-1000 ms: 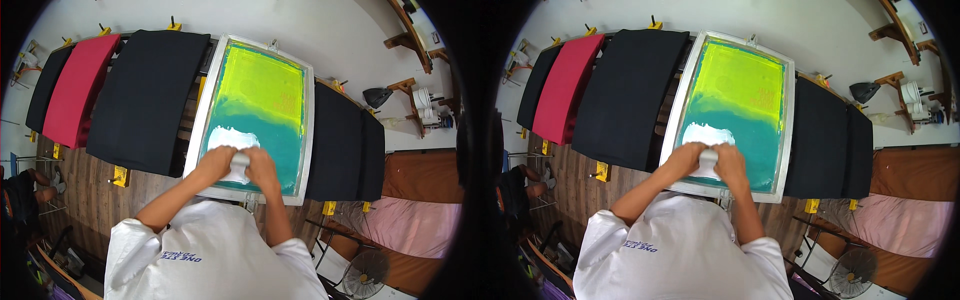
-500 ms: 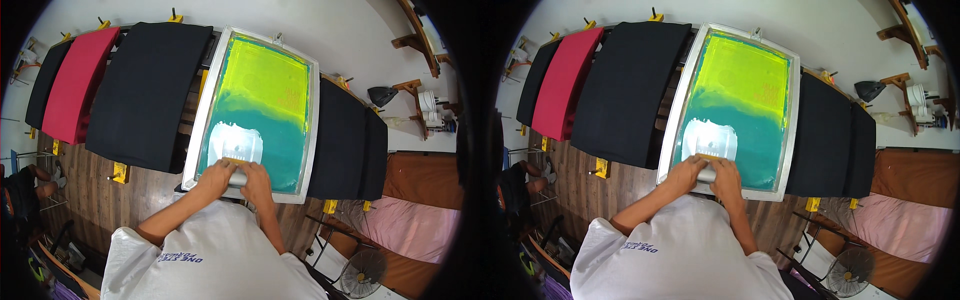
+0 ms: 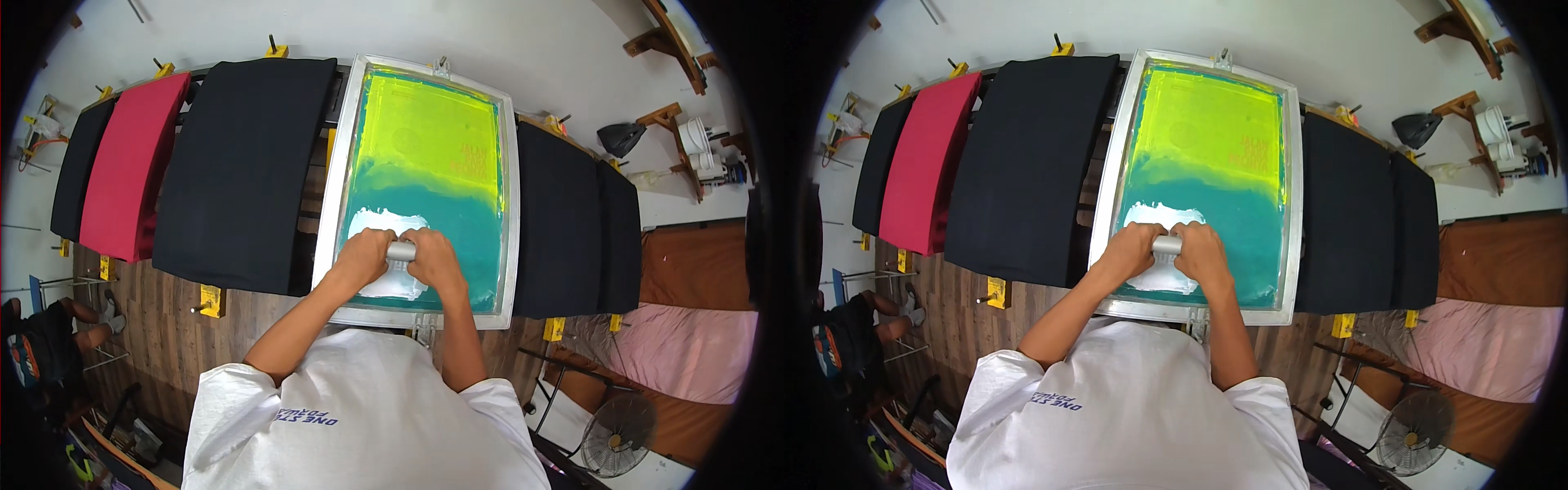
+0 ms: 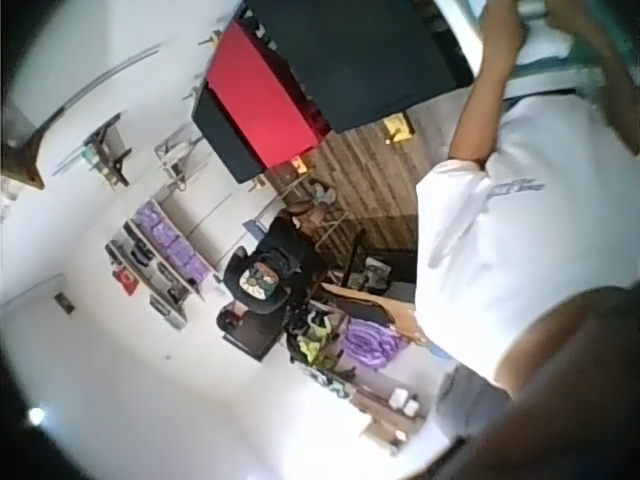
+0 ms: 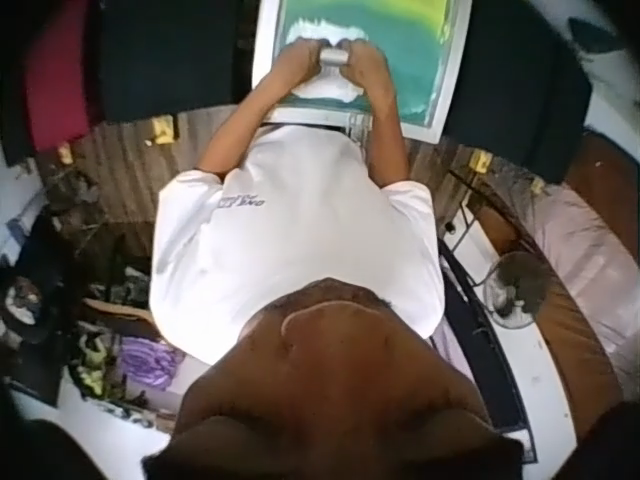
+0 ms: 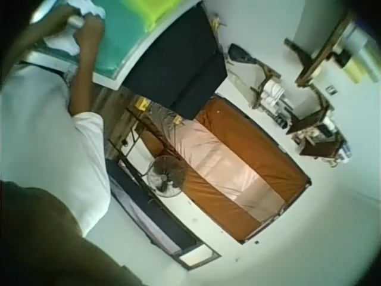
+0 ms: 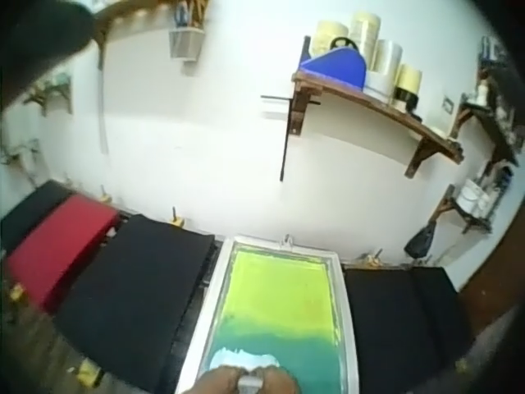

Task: Applying white ink to a garment using a screen and squeegee.

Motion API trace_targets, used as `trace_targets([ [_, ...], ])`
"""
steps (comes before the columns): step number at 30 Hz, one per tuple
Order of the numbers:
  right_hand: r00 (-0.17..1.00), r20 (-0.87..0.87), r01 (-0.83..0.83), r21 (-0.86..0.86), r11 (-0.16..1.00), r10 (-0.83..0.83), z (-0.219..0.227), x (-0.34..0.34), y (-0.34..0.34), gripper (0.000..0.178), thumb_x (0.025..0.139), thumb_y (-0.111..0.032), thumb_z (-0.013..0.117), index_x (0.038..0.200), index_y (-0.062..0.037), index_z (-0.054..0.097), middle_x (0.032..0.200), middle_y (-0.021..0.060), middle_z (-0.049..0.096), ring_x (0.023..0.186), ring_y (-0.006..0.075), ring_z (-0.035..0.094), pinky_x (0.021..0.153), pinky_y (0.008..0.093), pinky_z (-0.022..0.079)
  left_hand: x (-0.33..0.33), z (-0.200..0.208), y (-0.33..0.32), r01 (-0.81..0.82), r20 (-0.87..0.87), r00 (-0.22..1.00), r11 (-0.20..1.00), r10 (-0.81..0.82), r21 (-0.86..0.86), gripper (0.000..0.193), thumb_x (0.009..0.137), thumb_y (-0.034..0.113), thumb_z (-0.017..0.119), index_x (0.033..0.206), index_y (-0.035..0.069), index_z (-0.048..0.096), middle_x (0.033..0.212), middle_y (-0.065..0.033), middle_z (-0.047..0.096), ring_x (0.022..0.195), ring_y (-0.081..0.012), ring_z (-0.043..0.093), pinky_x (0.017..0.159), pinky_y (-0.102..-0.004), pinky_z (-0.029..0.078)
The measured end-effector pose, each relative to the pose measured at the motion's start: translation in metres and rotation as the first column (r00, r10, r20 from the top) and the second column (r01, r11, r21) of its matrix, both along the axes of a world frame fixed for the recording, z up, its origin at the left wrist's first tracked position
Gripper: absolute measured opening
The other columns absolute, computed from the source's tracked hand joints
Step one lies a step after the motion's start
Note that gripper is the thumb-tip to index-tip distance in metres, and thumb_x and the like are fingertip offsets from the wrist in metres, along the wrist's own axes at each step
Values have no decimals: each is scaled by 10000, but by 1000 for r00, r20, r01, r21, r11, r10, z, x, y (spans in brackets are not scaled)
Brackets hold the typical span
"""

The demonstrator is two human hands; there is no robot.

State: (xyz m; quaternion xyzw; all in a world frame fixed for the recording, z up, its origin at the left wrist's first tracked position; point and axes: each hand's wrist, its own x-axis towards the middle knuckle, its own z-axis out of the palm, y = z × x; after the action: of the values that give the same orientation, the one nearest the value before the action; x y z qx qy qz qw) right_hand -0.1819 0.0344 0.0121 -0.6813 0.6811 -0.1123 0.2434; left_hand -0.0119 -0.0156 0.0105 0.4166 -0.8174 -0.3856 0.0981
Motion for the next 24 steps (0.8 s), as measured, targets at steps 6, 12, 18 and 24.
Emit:
trace_targets([
  [6,994,101,54,-52,997,-48,2,19,52,434,605,58,640,1031,-11,688,964,195,644,935,401,582,836,463,489,19,-14,51,-7,-91,996,1000,6,-8,424,681,-109,615,1091,-13,664,1043,-202,670,972,-397,640,848,-453,539],
  [12,995,88,43,65,997,-49,15,28,78,422,616,41,642,1031,-14,694,980,176,663,974,386,601,847,453,499,31,2,71,77,-42,996,997,-77,5,444,658,-99,645,1097,-32,658,1027,-231,682,967,-401,653,862,-451,543],
  [18,999,-10,-33,74,997,34,24,11,23,283,702,0,672,970,-75,724,919,173,677,891,389,660,770,493,539,17,10,20,77,80,993,991,-86,110,436,675,-53,637,1101,21,693,880,-258,691,838,-418,684,781,-455,562],
  [24,999,-21,33,77,997,-32,4,-2,-19,354,633,24,672,974,-65,712,917,192,674,907,395,640,780,482,525,-3,-2,-14,49,-66,997,999,-49,-8,354,688,-89,632,1025,-8,699,835,-261,691,814,-424,686,759,-455,568],
])
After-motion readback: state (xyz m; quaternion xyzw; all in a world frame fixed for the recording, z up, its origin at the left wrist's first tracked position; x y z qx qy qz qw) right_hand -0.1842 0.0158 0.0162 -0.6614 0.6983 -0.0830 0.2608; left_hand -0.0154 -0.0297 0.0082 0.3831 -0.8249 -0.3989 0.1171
